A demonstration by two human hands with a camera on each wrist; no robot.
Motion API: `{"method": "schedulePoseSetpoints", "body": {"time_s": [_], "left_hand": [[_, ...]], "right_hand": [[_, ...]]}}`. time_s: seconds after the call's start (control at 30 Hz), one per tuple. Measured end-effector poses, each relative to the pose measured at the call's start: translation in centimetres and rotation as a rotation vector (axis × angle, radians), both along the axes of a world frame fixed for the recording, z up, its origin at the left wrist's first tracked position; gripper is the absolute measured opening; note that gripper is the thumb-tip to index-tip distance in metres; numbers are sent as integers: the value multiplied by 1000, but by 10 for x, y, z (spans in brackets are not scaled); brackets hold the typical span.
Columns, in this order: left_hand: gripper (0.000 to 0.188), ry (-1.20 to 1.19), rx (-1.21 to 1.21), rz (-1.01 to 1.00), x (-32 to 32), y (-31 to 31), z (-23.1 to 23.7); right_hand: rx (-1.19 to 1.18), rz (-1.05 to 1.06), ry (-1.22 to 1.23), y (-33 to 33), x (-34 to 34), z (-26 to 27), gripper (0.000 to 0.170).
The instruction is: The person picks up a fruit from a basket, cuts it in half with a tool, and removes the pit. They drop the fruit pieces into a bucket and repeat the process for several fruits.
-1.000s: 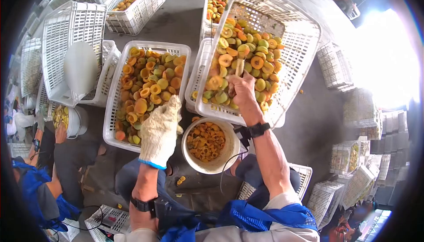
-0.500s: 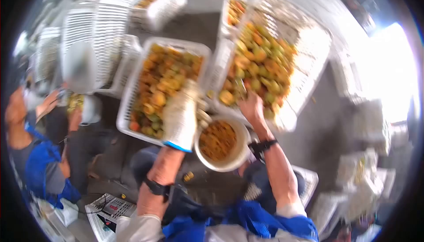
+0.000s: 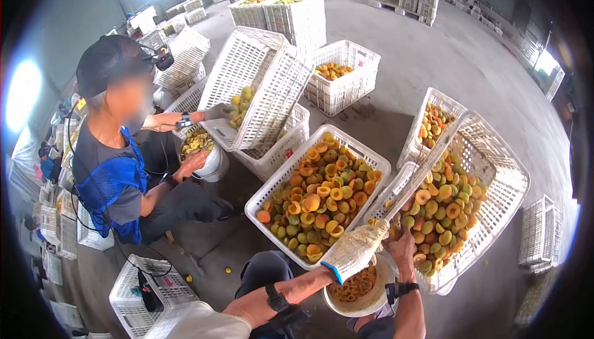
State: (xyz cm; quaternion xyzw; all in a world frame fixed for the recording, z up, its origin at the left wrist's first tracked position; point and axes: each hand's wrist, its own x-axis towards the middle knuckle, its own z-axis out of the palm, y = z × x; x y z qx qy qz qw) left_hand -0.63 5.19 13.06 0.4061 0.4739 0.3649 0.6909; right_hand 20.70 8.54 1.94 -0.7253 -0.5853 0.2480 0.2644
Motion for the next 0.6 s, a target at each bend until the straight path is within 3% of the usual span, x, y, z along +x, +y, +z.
{"method": "schedulePoseSetpoints", "body": {"time_s": [0.07,0.13,0.2,0.33,0.4,0.47,0.53,0.6], "left_hand": [[47,-15,-2,-1,6,0,-26],[43,-30,-7,-12,7,-2,-45],[39,507,862,-60,4,-3,-49],[55,659,957,-78,9,-3,-46],[59,651,1027,-58,13,-3,-47],[58,672,971,-99,21,-7,-43],[57,726,854,-176,27,-8,-38],[59,738,808,-249,29,-12,-23]], "right_hand": [[55,-22,210,-2,0,-4,58],[0,-39,163,-2,3,-1,55],[-47,-98,264,-2,-1,5,51],[96,-84,481,-24,10,5,47],[-184,-195,716,-53,1,70,41],[-123,-128,797,-80,-4,102,37],[-87,-113,896,-105,-7,114,48],[-23,-136,987,-125,-28,150,46]]}}
